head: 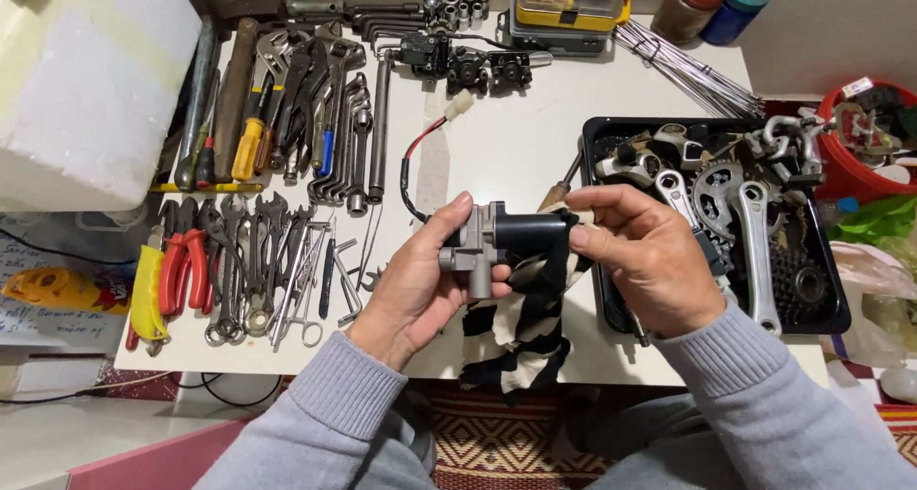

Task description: The person uses a screwdriver to adjust a small black electrical component, then wipes it thoroughly with a cloth. The person places the cleaned component on the table among other parts.

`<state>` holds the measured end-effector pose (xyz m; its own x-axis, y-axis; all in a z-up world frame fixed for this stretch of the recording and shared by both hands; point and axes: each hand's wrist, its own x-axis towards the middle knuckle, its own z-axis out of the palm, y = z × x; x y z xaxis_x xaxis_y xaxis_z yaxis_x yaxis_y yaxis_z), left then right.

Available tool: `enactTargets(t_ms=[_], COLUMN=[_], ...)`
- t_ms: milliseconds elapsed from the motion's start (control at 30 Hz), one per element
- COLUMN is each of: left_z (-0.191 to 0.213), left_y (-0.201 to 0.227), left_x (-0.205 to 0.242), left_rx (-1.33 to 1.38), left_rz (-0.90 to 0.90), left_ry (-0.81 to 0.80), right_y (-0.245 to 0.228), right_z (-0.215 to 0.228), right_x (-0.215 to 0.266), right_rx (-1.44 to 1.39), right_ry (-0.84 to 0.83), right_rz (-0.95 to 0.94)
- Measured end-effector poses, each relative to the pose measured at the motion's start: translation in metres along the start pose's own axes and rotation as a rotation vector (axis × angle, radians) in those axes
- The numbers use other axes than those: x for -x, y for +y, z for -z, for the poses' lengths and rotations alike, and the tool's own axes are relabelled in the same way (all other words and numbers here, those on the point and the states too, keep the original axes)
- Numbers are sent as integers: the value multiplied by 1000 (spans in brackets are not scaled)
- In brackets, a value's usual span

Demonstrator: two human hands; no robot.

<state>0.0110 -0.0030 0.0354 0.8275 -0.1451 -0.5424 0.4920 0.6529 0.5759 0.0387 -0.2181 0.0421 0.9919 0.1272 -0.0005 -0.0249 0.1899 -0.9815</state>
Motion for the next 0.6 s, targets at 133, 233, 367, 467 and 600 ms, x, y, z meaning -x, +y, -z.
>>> enactTargets(t_ms=[133,233,367,467,600], left_z=[-1,-6,-11,-8,-18], left_y=[-1,0,2,3,6], left_x=[-1,5,10,10,15], left_rx=[13,-39,-77,-113,-143], left_rz=[5,-71,-120,-158,-207], left_ry=[4,-22,-15,-16,11], right_y=[-21,-14,-3,-8,-22], right_z=[-5,-1,1,-3,-7], right_x=[6,3,0,2,4], right_rx=[249,218,66,132,153], right_ry=[-40,-8,35,60,159], right_rz=[76,36,-11,14,142])
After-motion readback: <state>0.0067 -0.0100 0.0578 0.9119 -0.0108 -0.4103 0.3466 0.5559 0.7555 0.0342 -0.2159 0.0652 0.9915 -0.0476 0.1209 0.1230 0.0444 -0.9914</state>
